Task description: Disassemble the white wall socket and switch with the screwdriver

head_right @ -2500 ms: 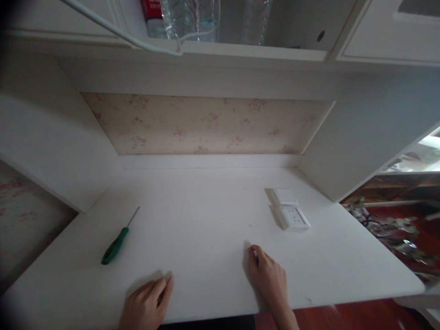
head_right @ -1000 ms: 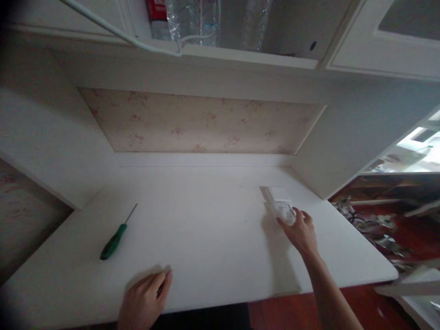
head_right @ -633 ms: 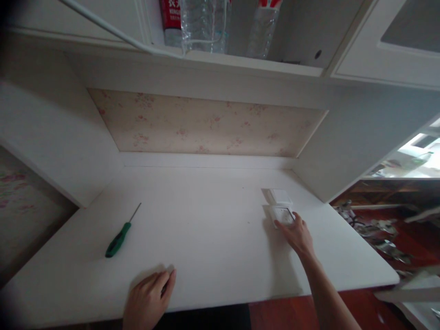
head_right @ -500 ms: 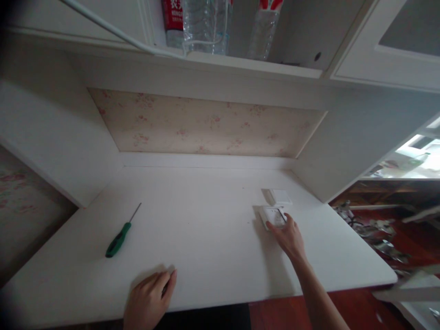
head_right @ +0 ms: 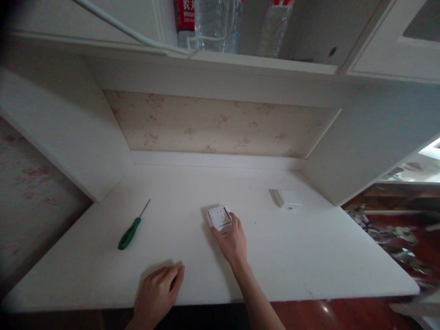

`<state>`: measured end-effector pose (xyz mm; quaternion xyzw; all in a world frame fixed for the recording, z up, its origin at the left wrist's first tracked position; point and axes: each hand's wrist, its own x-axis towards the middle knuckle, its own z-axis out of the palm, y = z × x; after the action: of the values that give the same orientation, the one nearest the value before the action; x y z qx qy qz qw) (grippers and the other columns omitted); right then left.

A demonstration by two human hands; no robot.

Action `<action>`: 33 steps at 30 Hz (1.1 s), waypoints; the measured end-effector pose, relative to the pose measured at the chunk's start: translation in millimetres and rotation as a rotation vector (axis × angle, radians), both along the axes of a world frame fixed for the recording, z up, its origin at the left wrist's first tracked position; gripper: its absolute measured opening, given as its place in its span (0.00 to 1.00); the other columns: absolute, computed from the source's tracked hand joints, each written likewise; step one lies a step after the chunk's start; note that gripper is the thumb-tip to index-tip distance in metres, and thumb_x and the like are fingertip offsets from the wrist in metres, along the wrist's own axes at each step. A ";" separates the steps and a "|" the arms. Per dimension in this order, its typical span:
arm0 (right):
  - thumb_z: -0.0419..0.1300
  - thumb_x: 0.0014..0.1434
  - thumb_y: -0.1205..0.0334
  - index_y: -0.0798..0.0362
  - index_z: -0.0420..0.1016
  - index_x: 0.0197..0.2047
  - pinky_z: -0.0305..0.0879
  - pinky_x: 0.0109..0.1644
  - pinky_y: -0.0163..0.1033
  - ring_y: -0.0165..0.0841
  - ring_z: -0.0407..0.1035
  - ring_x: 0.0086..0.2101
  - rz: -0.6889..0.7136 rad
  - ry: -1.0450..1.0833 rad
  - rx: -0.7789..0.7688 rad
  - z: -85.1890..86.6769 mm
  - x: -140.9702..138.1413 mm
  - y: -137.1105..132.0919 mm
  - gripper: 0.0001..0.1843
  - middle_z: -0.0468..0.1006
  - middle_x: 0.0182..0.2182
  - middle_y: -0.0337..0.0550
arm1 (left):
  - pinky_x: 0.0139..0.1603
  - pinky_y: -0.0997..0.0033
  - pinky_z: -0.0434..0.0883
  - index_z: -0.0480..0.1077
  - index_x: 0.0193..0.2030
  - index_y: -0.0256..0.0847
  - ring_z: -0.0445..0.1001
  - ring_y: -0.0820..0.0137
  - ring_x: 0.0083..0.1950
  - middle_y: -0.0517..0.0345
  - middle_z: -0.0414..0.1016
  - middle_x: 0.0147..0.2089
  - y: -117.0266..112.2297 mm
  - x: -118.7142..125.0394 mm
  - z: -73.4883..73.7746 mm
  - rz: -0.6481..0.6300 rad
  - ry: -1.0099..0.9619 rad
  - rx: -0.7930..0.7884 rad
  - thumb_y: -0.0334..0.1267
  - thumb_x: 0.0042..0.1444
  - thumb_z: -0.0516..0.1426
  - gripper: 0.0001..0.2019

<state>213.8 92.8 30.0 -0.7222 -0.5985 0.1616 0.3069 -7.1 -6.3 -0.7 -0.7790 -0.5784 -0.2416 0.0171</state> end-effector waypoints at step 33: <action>0.51 0.58 0.37 0.60 0.62 0.58 0.57 0.57 0.50 0.48 0.60 0.54 -0.084 -0.235 0.118 -31.8 57.2 -6.9 0.38 0.67 0.55 0.58 | 0.63 0.59 0.59 0.64 0.58 0.47 0.61 0.58 0.61 0.53 0.65 0.59 135.9 47.9 50.2 -0.311 -0.288 -0.443 0.45 0.46 0.65 0.31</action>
<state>270.9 85.9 -1.8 -0.7412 -0.6081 0.0274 0.2832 40.8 129.6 49.5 -0.8009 -0.4871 -0.2172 -0.2723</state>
